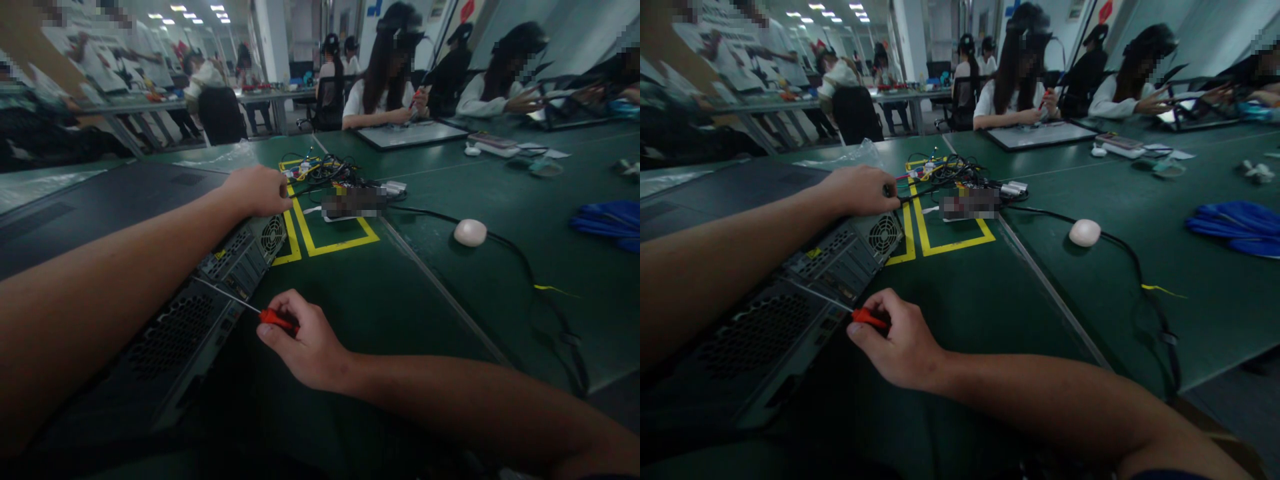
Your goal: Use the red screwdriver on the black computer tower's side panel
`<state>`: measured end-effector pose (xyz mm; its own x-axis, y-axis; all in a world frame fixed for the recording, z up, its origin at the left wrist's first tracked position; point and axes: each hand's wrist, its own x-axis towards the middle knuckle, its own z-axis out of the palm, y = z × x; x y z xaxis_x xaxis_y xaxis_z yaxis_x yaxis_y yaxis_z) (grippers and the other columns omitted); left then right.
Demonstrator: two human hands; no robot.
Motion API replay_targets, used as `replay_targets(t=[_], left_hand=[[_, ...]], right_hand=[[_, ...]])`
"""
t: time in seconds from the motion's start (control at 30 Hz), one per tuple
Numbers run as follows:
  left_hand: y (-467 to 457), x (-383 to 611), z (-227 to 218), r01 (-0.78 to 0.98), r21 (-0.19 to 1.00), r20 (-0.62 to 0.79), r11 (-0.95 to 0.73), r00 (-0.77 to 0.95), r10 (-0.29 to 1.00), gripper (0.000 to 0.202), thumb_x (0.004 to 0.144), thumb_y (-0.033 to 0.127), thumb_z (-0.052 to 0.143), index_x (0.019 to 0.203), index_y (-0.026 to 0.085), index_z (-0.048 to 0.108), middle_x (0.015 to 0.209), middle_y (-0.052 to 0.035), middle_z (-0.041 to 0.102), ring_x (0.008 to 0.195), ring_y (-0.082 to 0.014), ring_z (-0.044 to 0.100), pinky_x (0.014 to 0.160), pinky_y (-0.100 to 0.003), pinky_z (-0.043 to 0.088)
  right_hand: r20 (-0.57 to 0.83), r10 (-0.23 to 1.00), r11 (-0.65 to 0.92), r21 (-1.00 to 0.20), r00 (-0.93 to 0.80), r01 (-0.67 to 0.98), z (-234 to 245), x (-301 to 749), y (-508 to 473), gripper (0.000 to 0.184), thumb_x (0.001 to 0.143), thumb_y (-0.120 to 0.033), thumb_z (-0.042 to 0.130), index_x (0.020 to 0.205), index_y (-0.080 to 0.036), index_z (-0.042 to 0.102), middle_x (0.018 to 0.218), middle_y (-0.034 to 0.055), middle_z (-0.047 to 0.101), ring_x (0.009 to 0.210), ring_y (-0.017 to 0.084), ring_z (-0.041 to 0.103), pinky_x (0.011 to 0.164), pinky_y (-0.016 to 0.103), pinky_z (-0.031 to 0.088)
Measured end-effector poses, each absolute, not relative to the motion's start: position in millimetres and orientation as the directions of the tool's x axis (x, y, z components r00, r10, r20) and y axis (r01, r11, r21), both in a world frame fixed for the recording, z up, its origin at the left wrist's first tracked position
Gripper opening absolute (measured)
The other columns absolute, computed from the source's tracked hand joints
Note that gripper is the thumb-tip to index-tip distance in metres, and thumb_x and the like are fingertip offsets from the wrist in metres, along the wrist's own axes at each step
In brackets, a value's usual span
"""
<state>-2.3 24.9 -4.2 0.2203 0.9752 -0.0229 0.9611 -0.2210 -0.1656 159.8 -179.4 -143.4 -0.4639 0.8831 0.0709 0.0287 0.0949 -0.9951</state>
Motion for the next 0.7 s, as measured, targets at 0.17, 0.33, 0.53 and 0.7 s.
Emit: replay_targets(t=[0.17,0.33,0.53,0.7], left_hand=[[24.1,-1.8,-2.7,0.955,-0.184,-0.041,-0.232,0.229,0.973,0.066,0.105,0.06,0.065,0.154,0.028,0.095,0.156,-0.0185,0.092,0.145,-0.0473,0.083,0.111,-0.053,0.066],[23.8,-1.5,-2.9,0.956,-0.177,-0.026,-0.235,0.234,0.972,0.068,0.101,0.058,0.067,0.154,0.027,0.096,0.151,-0.0203,0.093,0.142,-0.0515,0.083,0.113,-0.06,0.066],[23.8,-1.3,-1.6,0.953,-0.199,-0.043,-0.23,0.226,0.973,0.067,0.105,0.059,0.064,0.154,0.027,0.095,0.156,-0.0191,0.091,0.144,-0.0471,0.083,0.113,-0.054,0.065],[26.1,-3.2,-3.8,0.948,-0.193,-0.034,-0.252,0.25,0.968,0.064,0.105,0.059,0.065,0.153,0.029,0.095,0.154,-0.0195,0.092,0.141,-0.0476,0.083,0.11,-0.056,0.066]], right_hand=[[0.096,0.883,0.112,-0.994,-0.46,0.007,-146.9,159.0,-179.8,0.046,0.106,-0.061,0.098,0.111,-0.027,0.068,0.094,-0.0039,0.07,0.085,0.02,0.066,0.083,0.036,0.054],[0.106,0.891,0.13,-0.991,-0.442,0.023,-147.0,158.7,-180.1,0.044,0.108,-0.063,0.096,0.111,-0.027,0.071,0.098,-0.0018,0.074,0.09,0.022,0.07,0.086,0.037,0.058],[0.158,0.875,0.184,-0.983,-0.458,0.014,-149.9,157.9,-179.7,0.027,0.118,-0.05,0.082,0.108,-0.025,0.076,0.095,0.0001,0.071,0.087,0.022,0.069,0.088,0.04,0.062],[0.131,0.876,0.158,-0.987,-0.465,0.019,-155.2,157.0,-181.4,0.033,0.125,-0.055,0.073,0.118,-0.024,0.082,0.1,0.0032,0.074,0.084,0.022,0.072,0.074,0.036,0.061]])
